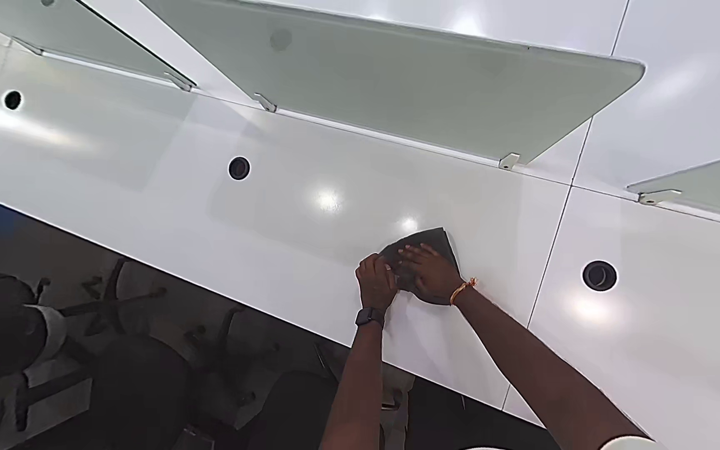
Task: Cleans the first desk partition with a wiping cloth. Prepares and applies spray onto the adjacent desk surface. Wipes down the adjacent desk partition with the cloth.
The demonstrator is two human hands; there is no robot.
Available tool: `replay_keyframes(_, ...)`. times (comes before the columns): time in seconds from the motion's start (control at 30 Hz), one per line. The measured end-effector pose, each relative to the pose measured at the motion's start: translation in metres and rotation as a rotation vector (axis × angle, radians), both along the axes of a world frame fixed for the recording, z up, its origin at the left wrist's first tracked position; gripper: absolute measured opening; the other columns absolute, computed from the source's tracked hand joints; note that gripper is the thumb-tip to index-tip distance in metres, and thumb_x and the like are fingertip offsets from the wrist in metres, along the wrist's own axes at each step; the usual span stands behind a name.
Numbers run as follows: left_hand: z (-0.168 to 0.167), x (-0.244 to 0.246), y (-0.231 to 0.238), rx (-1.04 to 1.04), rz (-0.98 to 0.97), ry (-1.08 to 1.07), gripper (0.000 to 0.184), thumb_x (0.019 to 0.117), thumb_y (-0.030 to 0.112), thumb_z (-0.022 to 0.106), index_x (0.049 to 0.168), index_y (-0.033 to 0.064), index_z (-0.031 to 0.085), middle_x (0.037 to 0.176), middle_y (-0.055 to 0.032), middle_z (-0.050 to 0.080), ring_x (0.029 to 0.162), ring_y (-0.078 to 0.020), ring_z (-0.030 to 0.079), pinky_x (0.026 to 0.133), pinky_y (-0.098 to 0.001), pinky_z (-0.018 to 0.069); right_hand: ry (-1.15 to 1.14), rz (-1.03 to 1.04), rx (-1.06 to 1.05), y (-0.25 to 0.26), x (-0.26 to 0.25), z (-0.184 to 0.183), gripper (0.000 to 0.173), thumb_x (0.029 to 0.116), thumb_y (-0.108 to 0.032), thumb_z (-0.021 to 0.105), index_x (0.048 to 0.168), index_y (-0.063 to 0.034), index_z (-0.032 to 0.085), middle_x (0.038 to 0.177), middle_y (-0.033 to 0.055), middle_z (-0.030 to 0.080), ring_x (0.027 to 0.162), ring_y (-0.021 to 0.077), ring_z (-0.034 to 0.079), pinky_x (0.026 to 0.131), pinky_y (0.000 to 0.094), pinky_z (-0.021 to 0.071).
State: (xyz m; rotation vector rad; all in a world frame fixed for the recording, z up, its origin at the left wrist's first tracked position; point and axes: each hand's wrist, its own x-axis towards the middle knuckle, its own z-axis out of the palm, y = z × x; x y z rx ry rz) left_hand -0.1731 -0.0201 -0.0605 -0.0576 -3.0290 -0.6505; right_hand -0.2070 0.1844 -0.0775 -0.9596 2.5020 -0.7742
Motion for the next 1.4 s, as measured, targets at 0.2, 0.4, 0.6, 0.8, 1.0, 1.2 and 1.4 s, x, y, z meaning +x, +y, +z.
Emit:
replay_keyframes(0.2,-0.035,-0.002,0.041,0.064,-0.085,0.03,0.061,0.1022,0.04,0.03,0.144,0.0025,0.055,0.149,-0.0262,0.05,0.139,-0.0415,0.047,0.116,-0.06,0.0331,0.096,-0.02,0.098,-0.003,-0.044,-0.002,0.055,0.0871,-0.033,0.063,0.139,-0.0172,0.063,0.165,-0.0033,0.036,0.156,0.0204,0.024,0.126,0.0519,0.0175)
replay_keyframes(0.4,-0.041,-0.005,0.046,-0.007,-0.061,0.005,0.073,0.1025,0.049,0.027,0.154,-0.0021,0.04,0.16,-0.027,0.036,0.15,-0.0377,0.036,0.121,-0.0554,0.0294,0.154,0.157,-0.068,0.006,-0.105,-0.008,0.045,0.0862,-0.029,0.065,0.13,-0.0204,0.071,0.156,-0.0032,0.051,0.151,0.0198,0.037,0.125,0.0497,0.0234)
replay_keyframes(0.6,-0.042,-0.006,0.048,-0.092,-0.057,-0.108,0.061,0.103,0.043,0.028,0.153,0.0155,0.049,0.162,-0.0158,0.039,0.152,-0.0375,0.032,0.121,-0.0541,0.029,0.165,-0.035,-0.031,-0.003,-0.149,-0.006,0.048,0.0848,-0.021,0.062,0.132,-0.0196,0.068,0.155,-0.0021,0.052,0.149,0.0202,0.04,0.124,0.0484,0.026)
replay_keyframes(0.8,-0.039,-0.011,0.047,-0.076,-0.045,-0.09,0.058,0.1017,0.037,0.03,0.151,0.0158,0.051,0.162,-0.0132,0.04,0.151,-0.0355,0.034,0.119,-0.0518,0.0311,0.212,-0.168,0.066,-0.01,-0.148,-0.004,0.048,0.0897,-0.019,0.055,0.137,-0.0171,0.064,0.158,-0.0005,0.047,0.152,0.0213,0.035,0.125,0.05,0.0233)
replay_keyframes(1.0,-0.042,-0.01,0.048,-0.087,-0.035,-0.091,0.056,0.1019,0.035,0.032,0.151,0.0174,0.052,0.161,-0.0133,0.042,0.151,-0.0345,0.036,0.12,-0.0507,0.0315,0.211,0.022,-0.102,0.016,-0.214,-0.012,0.048,0.0875,-0.013,0.056,0.134,-0.0154,0.066,0.155,0.0023,0.052,0.149,0.0233,0.041,0.124,0.0502,0.0256)
replay_keyframes(1.2,-0.041,-0.008,0.048,-0.07,-0.025,-0.08,0.054,0.1019,0.033,0.034,0.15,0.0185,0.053,0.16,-0.0119,0.043,0.151,-0.033,0.036,0.12,-0.0498,0.0322,0.289,-0.305,0.069,0.007,-0.236,-0.008,0.049,0.0903,-0.017,0.054,0.139,-0.0173,0.062,0.157,-0.0005,0.05,0.151,0.0221,0.038,0.124,0.0525,0.025)
replay_keyframes(1.4,-0.041,-0.01,0.048,-0.034,-0.012,-0.075,0.054,0.0994,0.029,0.038,0.15,0.0206,0.054,0.16,-0.0092,0.044,0.151,-0.0306,0.037,0.12,-0.0485,0.0326,0.279,-0.31,0.128,0.037,-0.241,-0.002,0.051,0.093,-0.015,0.049,0.143,-0.0154,0.058,0.159,0.004,0.046,0.152,0.0262,0.036,0.122,0.0526,0.0296)
